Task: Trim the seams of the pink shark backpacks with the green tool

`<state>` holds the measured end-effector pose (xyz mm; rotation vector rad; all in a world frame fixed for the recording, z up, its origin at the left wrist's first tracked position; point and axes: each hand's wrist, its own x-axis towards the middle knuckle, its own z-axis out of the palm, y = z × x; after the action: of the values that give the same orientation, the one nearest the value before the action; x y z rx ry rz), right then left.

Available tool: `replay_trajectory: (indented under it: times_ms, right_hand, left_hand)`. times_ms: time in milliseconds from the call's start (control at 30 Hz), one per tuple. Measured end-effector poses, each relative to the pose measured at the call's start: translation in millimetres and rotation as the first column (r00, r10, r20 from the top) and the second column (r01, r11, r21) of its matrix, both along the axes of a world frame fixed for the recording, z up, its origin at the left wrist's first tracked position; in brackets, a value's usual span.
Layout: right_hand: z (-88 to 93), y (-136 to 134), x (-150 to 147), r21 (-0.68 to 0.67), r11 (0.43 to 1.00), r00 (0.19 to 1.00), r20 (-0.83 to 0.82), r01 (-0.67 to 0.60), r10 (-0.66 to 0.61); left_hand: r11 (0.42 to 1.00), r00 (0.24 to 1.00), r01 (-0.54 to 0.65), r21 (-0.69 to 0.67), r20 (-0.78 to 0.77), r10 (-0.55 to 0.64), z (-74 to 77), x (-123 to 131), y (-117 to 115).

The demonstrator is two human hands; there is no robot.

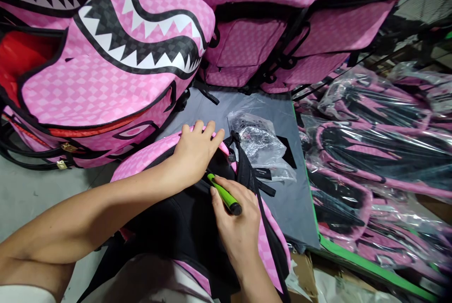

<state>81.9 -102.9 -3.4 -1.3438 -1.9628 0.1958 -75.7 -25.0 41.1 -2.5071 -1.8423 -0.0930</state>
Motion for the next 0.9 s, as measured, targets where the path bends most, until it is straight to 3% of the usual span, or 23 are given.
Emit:
replay_trajectory:
  times_ms: [133, 267, 400, 533, 900]
  right_hand:
    - [-1.4, 0, -5, 0.029, 0.999, 0.999, 0.012, 0.041, -0.042]
    - [-0.7, 3, -13, -0.009, 1.000, 0.998, -0.053, -0.019, 0.019]
    - [-0.2, 4, -14, 0.059, 0.998, 0.999, 0.028, 0.018, -0.020]
    - [-0.7, 4, -12, 0.028, 1.000, 1.000, -0.029, -0.003, 0.003]
    - [2.5, 1, -6, 0.052, 0.998, 0.998, 0.059, 0.024, -0.027]
  left_hand:
    - [1.000, 1.000, 0.007, 0.012, 0.003, -0.007, -0.1, -1, 0]
    - [1.000, 1.000, -0.012, 0.003, -0.006, 0.012, 0.3, -1, 0]
    - [1.000, 1.000, -0.007, -0.010, 0.002, 0.007, 0.8, 0, 0]
    - [1.000, 1.000, -0.016, 0.001, -0.001, 0.016, -0.7, 0, 1]
    - [1.000, 1.000, -0.020, 0.012, 0.010, 0.020, -3.6, 1, 1]
